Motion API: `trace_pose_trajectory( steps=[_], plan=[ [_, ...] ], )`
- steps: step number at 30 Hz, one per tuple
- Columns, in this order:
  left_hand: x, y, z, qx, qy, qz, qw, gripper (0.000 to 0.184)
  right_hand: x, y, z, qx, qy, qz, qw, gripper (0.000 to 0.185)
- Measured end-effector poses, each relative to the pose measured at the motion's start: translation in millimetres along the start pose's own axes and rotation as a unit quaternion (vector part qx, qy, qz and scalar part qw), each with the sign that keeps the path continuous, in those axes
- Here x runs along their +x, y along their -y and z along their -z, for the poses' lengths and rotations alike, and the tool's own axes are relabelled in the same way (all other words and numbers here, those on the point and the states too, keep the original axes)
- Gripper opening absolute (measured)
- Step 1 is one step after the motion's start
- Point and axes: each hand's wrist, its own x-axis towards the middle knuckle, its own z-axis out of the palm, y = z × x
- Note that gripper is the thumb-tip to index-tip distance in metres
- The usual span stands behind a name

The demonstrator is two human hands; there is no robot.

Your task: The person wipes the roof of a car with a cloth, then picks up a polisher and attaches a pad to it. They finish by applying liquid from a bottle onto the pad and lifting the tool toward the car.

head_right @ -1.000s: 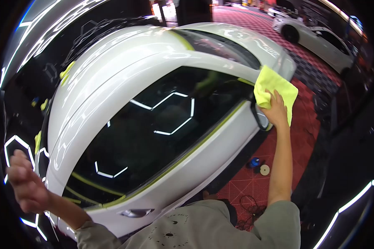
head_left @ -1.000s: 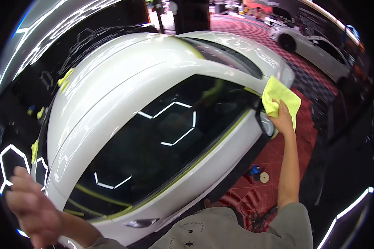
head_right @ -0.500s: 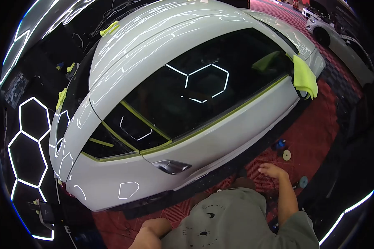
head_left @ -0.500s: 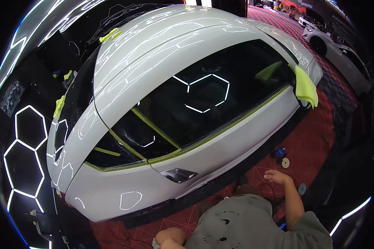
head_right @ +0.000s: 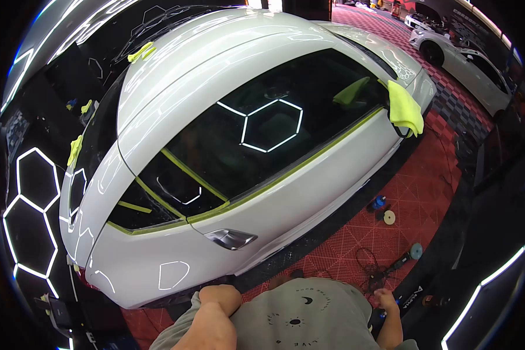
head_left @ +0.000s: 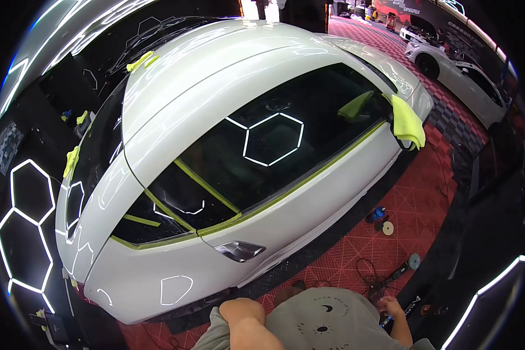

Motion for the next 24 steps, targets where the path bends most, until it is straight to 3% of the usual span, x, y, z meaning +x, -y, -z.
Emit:
trace_pose_trajectory(
  steps=[1, 2, 3, 4, 6, 8, 9, 10, 11, 12, 13, 15, 16, 17, 18, 20, 22, 24],
  plan=[
    [-0.7, 11.4, -3.1, 0.029, -0.01, -0.123, 0.992, 0.023, 2.4, 5.9, -3.5, 0.007, -0.002, 0.0, 1.0, 0.04],
    [-3.0, 21.8, -4.3, 0.009, -0.018, -0.149, 0.989, 0.021, 5.0, 13.4, -6.5, 0.05, -0.007, 0.068, 0.996, 0.039],
    [-5.5, 29.6, -5.5, -0.033, -0.014, -0.125, 0.991, 0.021, 5.4, 19.4, -8.0, 0.092, -0.015, 0.136, 0.986, 0.037],
    [-12.3, 38.4, -8.3, -0.08, -0.007, -0.095, 0.992, 0.021, -3.2, 25.1, -8.3, 0.101, -0.023, 0.136, 0.985, 0.037],
    [-33.9, 55.8, -13.8, -0.183, 0.022, -0.024, 0.983, 0.024, -22.9, 28.2, -3.4, 0.099, -0.017, 0.167, 0.981, 0.035],
    [-57.7, 75.2, -21.1, -0.262, 0.048, 0.085, 0.96, 0.029, -25.8, -1.1, 5.3, 0.112, -0.019, 0.135, 0.984, 0.035],
    [-64.3, 87.8, -18.6, -0.262, 0.048, 0.174, 0.948, 0.032, -27.9, -21.9, 5.4, 0.122, -0.01, 0.103, 0.987, 0.035],
    [-59.6, 102.4, -13.6, -0.229, 0.028, 0.333, 0.914, 0.041, -28.8, -46.7, 6.7, 0.133, -0.024, 0.088, 0.987, 0.034],
    [-103.1, 105.6, -19.6, -0.18, 0.013, 0.47, 0.864, 0.044, -30.4, -74.8, 9.1, 0.141, -0.029, 0.063, 0.988, 0.034],
    [-149.9, 108.9, -32.8, -0.156, -0.077, 0.611, 0.772, 0.051, -34.8, -109.0, 9.3, 0.156, -0.036, 0.031, 0.987, 0.033],
    [-211.5, 103.5, -56.0, -0.137, -0.179, 0.695, 0.682, 0.054, -39.7, -146.2, 5.4, 0.254, -0.029, -0.032, 0.966, 0.031],
    [-346.3, 28.4, -111.5, -0.091, -0.253, 0.87, 0.414, 0.065, -73.1, -216.2, -12.9, 0.253, -0.069, -0.098, 0.96, 0.041],
    [-401.9, -37.8, -153.3, -0.072, -0.319, 0.913, 0.245, 0.071, -101.2, -234.1, -26.0, 0.3, -0.087, -0.155, 0.937, 0.044],
    [-410.6, -88.9, -191.5, -0.047, -0.416, 0.906, 0.069, 0.075, -123.2, -265.1, -47.6, 0.326, -0.094, -0.182, 0.923, 0.044],
    [-413.9, -123.5, -215.2, -0.062, -0.44, 0.896, -0.026, 0.076, -136.9, -288.9, -69.2, 0.355, -0.106, -0.249, 0.895, 0.049],
    [-401.3, -153.0, -244.7, -0.123, -0.437, 0.884, -0.108, 0.077, -155.8, -330.4, -124.2, 0.412, -0.11, -0.383, 0.819, 0.06],
    [-388.0, -150.0, -263.1, -0.136, -0.42, 0.888, -0.13, 0.079, -110.3, -421.9, -210.0, 0.608, -0.101, -0.385, 0.687, 0.062],
    [-387.7, -131.3, -261.4, -0.121, -0.405, 0.899, -0.118, 0.081, -106.0, -409.7, -221.2, 0.703, -0.096, -0.352, 0.611, 0.061]
  ],
)
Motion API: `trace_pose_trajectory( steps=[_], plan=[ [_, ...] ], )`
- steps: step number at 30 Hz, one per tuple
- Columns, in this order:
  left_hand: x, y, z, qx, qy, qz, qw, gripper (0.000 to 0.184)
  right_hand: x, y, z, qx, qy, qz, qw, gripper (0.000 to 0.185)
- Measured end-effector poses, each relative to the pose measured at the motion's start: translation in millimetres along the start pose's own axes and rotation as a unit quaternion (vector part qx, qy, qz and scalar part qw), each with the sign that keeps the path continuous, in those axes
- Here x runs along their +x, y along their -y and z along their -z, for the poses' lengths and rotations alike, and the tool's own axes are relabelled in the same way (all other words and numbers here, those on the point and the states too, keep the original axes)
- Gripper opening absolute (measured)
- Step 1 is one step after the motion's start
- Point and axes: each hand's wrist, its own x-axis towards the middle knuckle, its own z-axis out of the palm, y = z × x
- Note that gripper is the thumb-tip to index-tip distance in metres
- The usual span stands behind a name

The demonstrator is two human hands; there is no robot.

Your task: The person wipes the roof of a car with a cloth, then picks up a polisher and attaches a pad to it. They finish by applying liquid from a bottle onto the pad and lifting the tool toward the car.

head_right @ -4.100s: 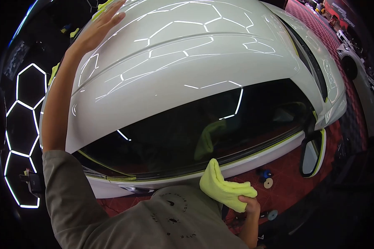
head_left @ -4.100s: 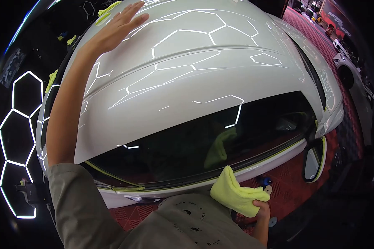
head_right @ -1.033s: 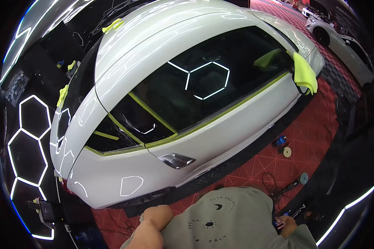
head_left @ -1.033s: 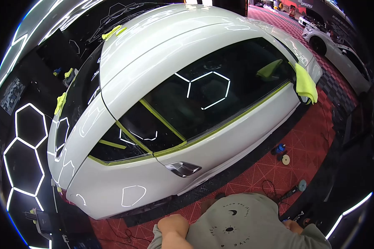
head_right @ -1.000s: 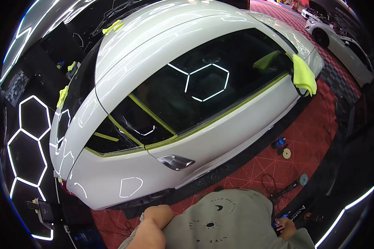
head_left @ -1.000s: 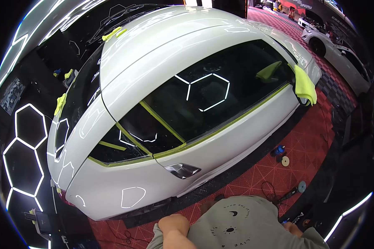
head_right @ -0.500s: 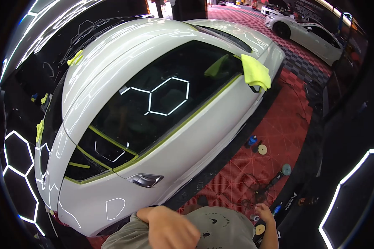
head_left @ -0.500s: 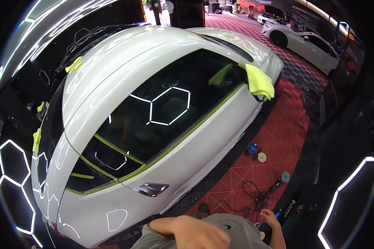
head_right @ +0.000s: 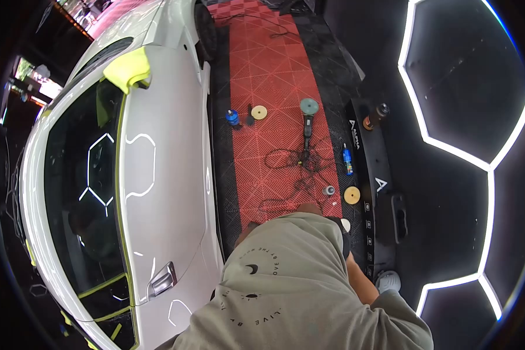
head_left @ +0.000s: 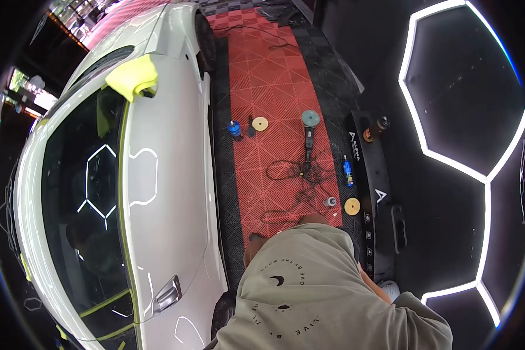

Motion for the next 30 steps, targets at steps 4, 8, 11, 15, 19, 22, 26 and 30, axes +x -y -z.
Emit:
trace_pose_trajectory(
  steps=[4, 8, 11, 15, 19, 22, 26, 30],
  plan=[
    [0.6, -61.5, -49.6, 0.032, -0.011, -0.076, 0.997, 0.084, -12.3, 22.6, -30.7, 0.075, 0.08, -0.024, 0.994, 0.06],
    [-1.0, -113.8, -108.9, 0.069, 0.001, -0.118, 0.991, 0.087, -11.6, 61.4, -51.2, 0.081, 0.122, -0.055, 0.988, 0.06],
    [-1.8, -137.0, -149.4, 0.102, 0.007, -0.108, 0.989, 0.09, -35.6, 96.0, -66.9, 0.061, 0.128, -0.099, 0.985, 0.059],
    [7.1, -180.8, -190.6, 0.135, 0.006, -0.053, 0.989, 0.093, -96.4, 150.8, -111.6, -0.073, 0.134, 0.129, 0.98, 0.04],
    [77.0, -307.2, -180.7, 0.015, 0.29, 0.063, 0.955, 0.108, -237.7, 260.4, -163.7, -0.115, 0.059, 0.517, 0.846, 0.031],
    [79.5, -428.0, -232.1, 0.269, 0.081, -0.187, 0.941, 0.103, -417.9, 290.9, -217.4, 0.068, 0.05, 0.691, 0.718, 0.048],
    [83.2, -552.9, -279.1, 0.524, -0.082, -0.397, 0.749, 0.068, -542.8, 222.8, -230.1, 0.107, 0.232, 0.922, 0.293, 0.026],
    [57.1, -605.1, -341.2, 0.537, 0.029, -0.271, 0.798, 0.039, -632.1, 251.9, -342.3, -0.018, 0.312, 0.905, 0.288, 0.015]
  ],
)
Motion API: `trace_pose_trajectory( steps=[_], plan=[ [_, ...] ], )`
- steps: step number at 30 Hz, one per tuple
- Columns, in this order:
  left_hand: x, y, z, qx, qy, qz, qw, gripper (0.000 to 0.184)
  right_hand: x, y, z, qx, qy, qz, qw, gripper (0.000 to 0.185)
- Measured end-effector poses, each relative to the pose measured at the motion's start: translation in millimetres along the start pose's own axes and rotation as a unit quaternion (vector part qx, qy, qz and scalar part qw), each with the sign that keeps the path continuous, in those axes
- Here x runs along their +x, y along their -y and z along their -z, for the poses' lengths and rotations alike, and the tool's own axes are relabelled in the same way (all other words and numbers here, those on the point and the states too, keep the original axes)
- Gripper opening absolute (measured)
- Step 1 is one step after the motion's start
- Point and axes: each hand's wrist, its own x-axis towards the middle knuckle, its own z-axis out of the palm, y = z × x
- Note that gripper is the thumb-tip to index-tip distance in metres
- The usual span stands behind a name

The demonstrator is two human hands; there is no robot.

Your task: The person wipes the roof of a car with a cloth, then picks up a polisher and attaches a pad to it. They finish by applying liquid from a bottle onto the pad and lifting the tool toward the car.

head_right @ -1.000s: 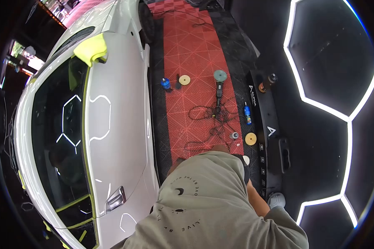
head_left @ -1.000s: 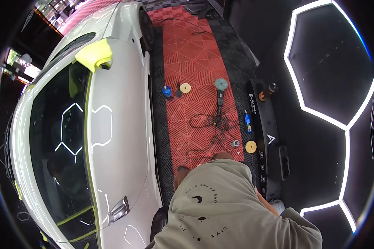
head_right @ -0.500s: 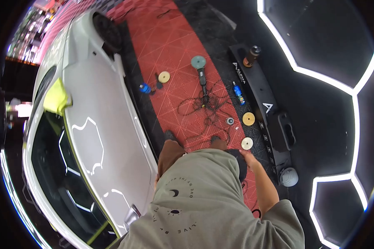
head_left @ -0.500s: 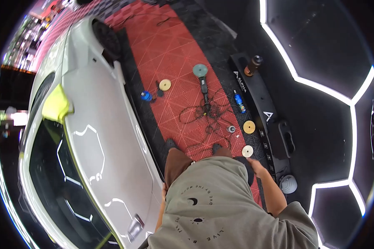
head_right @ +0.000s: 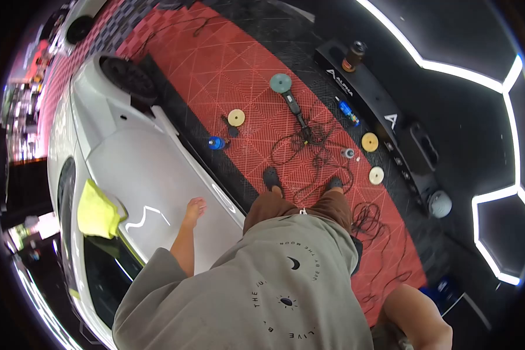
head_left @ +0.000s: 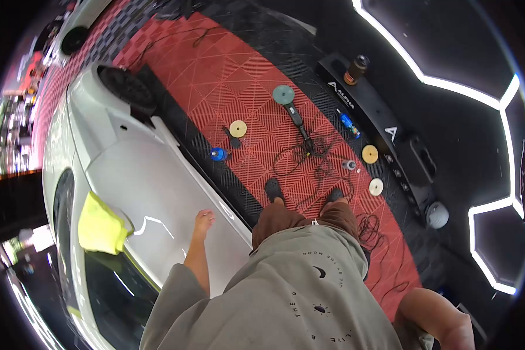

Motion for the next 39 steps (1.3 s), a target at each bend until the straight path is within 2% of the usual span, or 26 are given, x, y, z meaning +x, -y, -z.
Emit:
trace_pose_trajectory(
  steps=[1, 3, 5, 6, 8, 11, 12, 13, 15, 16, 17, 18, 20, 21, 22, 24, 26, 28, 29, 30, 31, 32, 33, 35, 38, 39],
  plan=[
    [11.8, -9.2, -8.0, 0.016, 0.01, -0.006, 1.0, 0.039, 1.6, 0.9, -6.2, -0.013, 0.018, -0.03, 0.999, 0.006],
    [37.5, -29.4, -32.2, 0.098, 0.039, -0.056, 0.993, 0.035, 2.8, 6.8, -10.2, -0.045, 0.024, -0.06, 0.997, 0.01],
    [36.2, -56.3, -66.2, 0.102, 0.087, -0.088, 0.987, 0.034, 3.1, 17.8, -8.1, -0.319, 0.052, -0.035, 0.945, 0.015],
    [26.4, -70.3, -84.4, 0.086, 0.125, -0.113, 0.982, 0.033, 0.4, 42.2, -7.8, -0.394, 0.08, -0.114, 0.909, 0.007],
    [13.0, -93.2, -115.3, 0.137, 0.173, -0.119, 0.968, 0.032, -12.2, 51.1, -3.7, -0.442, 0.066, -0.131, 0.885, 0.009],
    [21.5, -113.0, -139.7, 0.203, 0.253, -0.146, 0.934, 0.033, -49.7, 37.7, 6.4, -0.519, 0.043, -0.163, 0.838, 0.026],
    [22.7, -115.0, -142.3, 0.219, 0.26, -0.14, 0.93, 0.033, -74.9, 24.5, 4.8, -0.569, -0.178, -0.259, 0.76, 0.027],
    [26.6, -119.3, -149.9, 0.231, 0.269, -0.137, 0.925, 0.034, -93.4, 15.5, 8.0, -0.588, -0.384, -0.331, 0.63, 0.03],
    [41.7, -113.9, -144.6, 0.208, 0.242, -0.136, 0.938, 0.033, -136.2, -14.3, 64.6, -0.514, -0.371, -0.505, 0.586, 0.042],
    [30.1, -117.1, -140.4, 0.169, 0.231, -0.167, 0.944, 0.03, -180.6, -27.3, 92.8, -0.484, -0.306, -0.557, 0.602, 0.041],
    [40.7, -110.0, -127.9, 0.216, 0.223, -0.2, 0.929, 0.026, -236.8, -47.8, 108.4, -0.378, -0.384, -0.611, 0.58, 0.039],
    [64.8, -93.4, -101.6, 0.316, 0.183, -0.205, 0.908, 0.023, -308.9, -67.6, 119.6, -0.317, -0.387, -0.67, 0.548, 0.039],
    [28.2, -123.3, -106.9, 0.341, 0.115, -0.12, 0.925, 0.022, -461.0, -111.1, 109.4, -0.345, -0.231, -0.741, 0.528, 0.032],
    [19.8, -137.2, -114.6, 0.343, 0.112, -0.118, 0.925, 0.022, -497.1, -129.6, 107.3, -0.267, -0.177, -0.805, 0.5, 0.03],
    [18.7, -151.0, -123.6, 0.29, 0.058, -0.124, 0.947, 0.024, -538.1, -153.1, 100.6, -0.253, -0.135, -0.782, 0.553, 0.03],
    [26.3, -173.0, -145.9, 0.221, -0.016, -0.127, 0.967, 0.027, -517.6, -203.8, 109.9, -0.236, -0.152, -0.788, 0.548, 0.026],
    [58.2, -211.8, -190.0, 0.119, -0.012, -0.211, 0.97, 0.035, -518.8, -271.7, 126.9, -0.222, -0.148, -0.775, 0.572, 0.026],
    [113.0, -246.9, -237.7, 0.092, 0.063, -0.19, 0.975, 0.043, -526.4, -350.8, 150.9, -0.248, -0.086, -0.818, 0.512, 0.026],
    [150.6, -261.3, -268.5, 0.101, 0.057, -0.179, 0.977, 0.048, -545.1, -401.7, 162.0, -0.246, -0.075, -0.813, 0.522, 0.026],
    [194.1, -266.3, -306.2, 0.022, 0.049, -0.228, 0.972, 0.049, -568.9, -454.4, 171.1, -0.23, -0.099, -0.796, 0.551, 0.025],
    [234.1, -276.7, -344.3, -0.031, 0.07, -0.196, 0.978, 0.047, -591.2, -509.5, 181.5, -0.216, -0.13, -0.776, 0.577, 0.024],
    [269.0, -289.7, -384.1, 0.027, 0.06, -0.241, 0.968, 0.047, -603.7, -568.9, 197.2, -0.224, -0.166, -0.744, 0.608, 0.024],
    [303.2, -295.0, -416.6, 0.129, 0.047, -0.428, 0.893, 0.046, -610.5, -623.8, 206.5, -0.225, -0.197, -0.715, 0.632, 0.025],
    [361.6, -296.2, -461.8, 0.131, 0.097, -0.445, 0.881, 0.046, -609.9, -728.1, 225.0, -0.207, -0.27, -0.74, 0.581, 0.037],
    [415.7, -295.8, -490.5, 0.091, 0.151, -0.438, 0.881, 0.034, -586.2, -850.3, 238.0, -0.276, -0.234, -0.747, 0.558, 0.05],
    [417.8, -303.1, -492.3, 0.172, 0.159, -0.418, 0.878, 0.026, -588.4, -885.7, 239.4, -0.309, -0.208, -0.747, 0.551, 0.055]
  ],
)
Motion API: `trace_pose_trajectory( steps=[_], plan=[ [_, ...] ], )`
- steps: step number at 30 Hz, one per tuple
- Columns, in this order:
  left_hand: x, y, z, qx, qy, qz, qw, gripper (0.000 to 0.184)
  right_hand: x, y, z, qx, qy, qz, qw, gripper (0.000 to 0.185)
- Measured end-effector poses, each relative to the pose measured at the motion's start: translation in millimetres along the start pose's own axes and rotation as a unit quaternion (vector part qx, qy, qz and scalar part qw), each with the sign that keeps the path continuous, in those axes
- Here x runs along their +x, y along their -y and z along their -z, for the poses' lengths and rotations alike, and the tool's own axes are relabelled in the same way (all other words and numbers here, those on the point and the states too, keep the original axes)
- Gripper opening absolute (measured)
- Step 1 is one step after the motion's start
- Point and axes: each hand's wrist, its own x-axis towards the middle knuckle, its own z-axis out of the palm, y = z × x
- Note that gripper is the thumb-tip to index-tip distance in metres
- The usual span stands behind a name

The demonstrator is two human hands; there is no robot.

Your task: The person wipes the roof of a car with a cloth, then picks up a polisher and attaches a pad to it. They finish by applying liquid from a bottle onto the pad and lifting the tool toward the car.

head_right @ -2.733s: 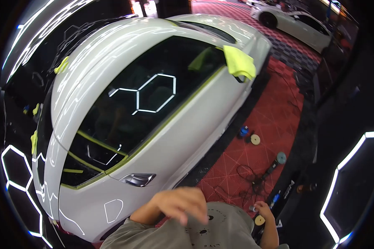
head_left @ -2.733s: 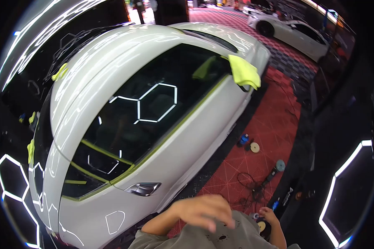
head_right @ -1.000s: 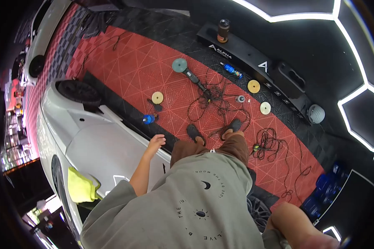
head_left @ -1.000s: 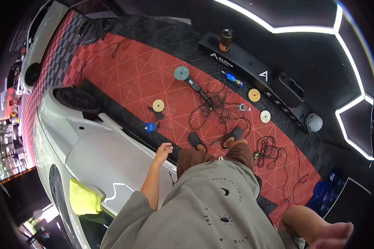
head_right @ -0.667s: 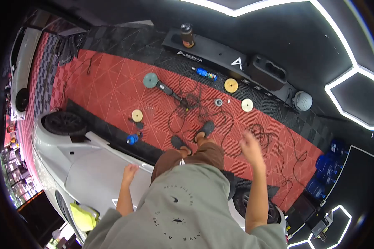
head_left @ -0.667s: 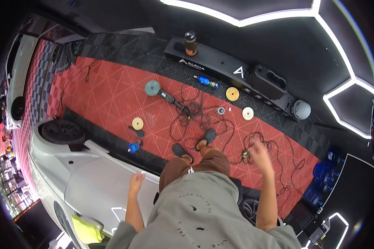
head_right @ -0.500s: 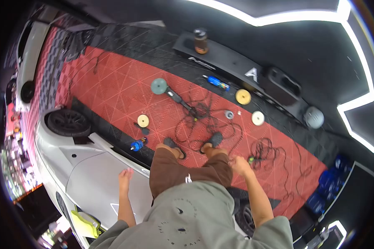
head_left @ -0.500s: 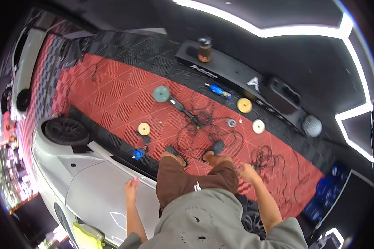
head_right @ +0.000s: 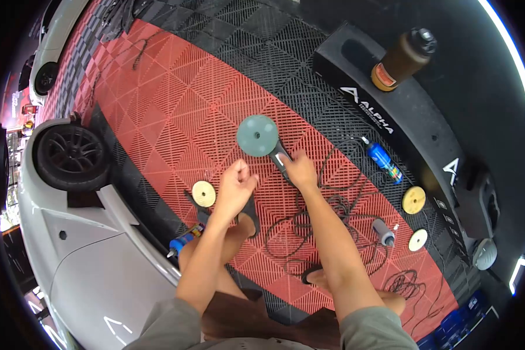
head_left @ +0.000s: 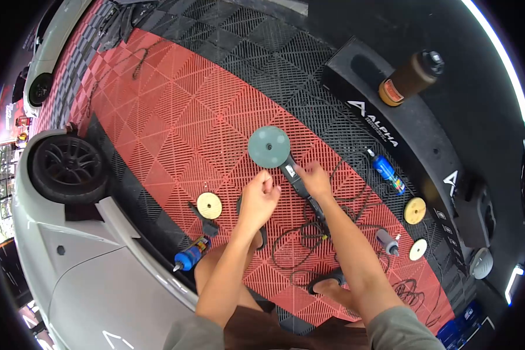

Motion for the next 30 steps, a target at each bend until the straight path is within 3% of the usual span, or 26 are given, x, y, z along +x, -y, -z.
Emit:
trace_pose_trajectory(
  steps=[1, 4, 6, 8, 9, 12, 16, 18, 19, 20, 24, 26, 30],
  plan=[
    [-0.1, -0.1, 3.0, 0.066, 0.043, 0.032, 0.996, 0.02, 27.9, 12.6, -17.8, 0.009, 0.017, -0.017, 1.0, 0.057],
    [-18.5, 9.4, 11.4, 0.222, 0.112, -0.018, 0.968, 0.032, 86.5, 10.3, -70.2, 0.01, 0.044, -0.025, 0.999, 0.056],
    [-35.3, 6.0, 18.5, 0.203, 0.18, -0.015, 0.962, 0.039, 102.2, 7.4, -83.3, 0.013, 0.049, -0.03, 0.998, 0.052],
    [-55.1, 1.2, 24.5, 0.236, 0.183, -0.064, 0.952, 0.04, 95.0, 12.2, -70.0, -0.043, 0.073, 0.051, 0.995, 0.043],
    [-64.9, -0.3, 24.8, 0.238, 0.167, -0.069, 0.954, 0.04, 84.2, 22.9, -64.5, -0.099, 0.049, 0.053, 0.992, 0.039],
    [-82.7, -13.2, 20.0, 0.309, 0.147, -0.074, 0.937, 0.042, 83.5, 19.7, -62.5, -0.069, 0.024, 0.058, 0.996, 0.038],
    [-87.6, -27.0, 14.7, 0.199, 0.165, -0.101, 0.961, 0.045, 97.2, -6.7, -80.2, -0.065, -0.002, 0.062, 0.996, 0.04],
    [-93.2, -27.7, 16.5, 0.17, 0.159, -0.087, 0.969, 0.045, 90.5, -9.4, -76.3, 0.009, -0.039, 0.112, 0.993, 0.035],
    [-97.4, -29.2, 17.1, 0.227, 0.142, -0.078, 0.96, 0.045, 88.2, -8.6, -65.5, 0.021, 0.01, 0.108, 0.994, 0.03],
    [-101.1, -29.4, 16.4, 0.283, 0.126, -0.066, 0.949, 0.045, 87.9, -11.3, -70.0, 0.095, -0.001, 0.114, 0.989, 0.027],
    [-105.6, -29.9, 7.0, 0.231, 0.159, -0.08, 0.956, 0.045, 79.8, -46.4, -59.1, 0.274, 0.011, 0.05, 0.96, 0.023],
    [-106.1, -26.5, 3.6, 0.208, 0.167, -0.098, 0.959, 0.045, 71.7, -60.8, -44.4, 0.227, 0.009, 0.04, 0.973, 0.022],
    [-100.7, -22.1, -1.2, 0.277, 0.133, -0.056, 0.95, 0.044, 60.2, -95.9, -31.1, 0.302, -0.029, 0.038, 0.952, 0.02]
  ],
)
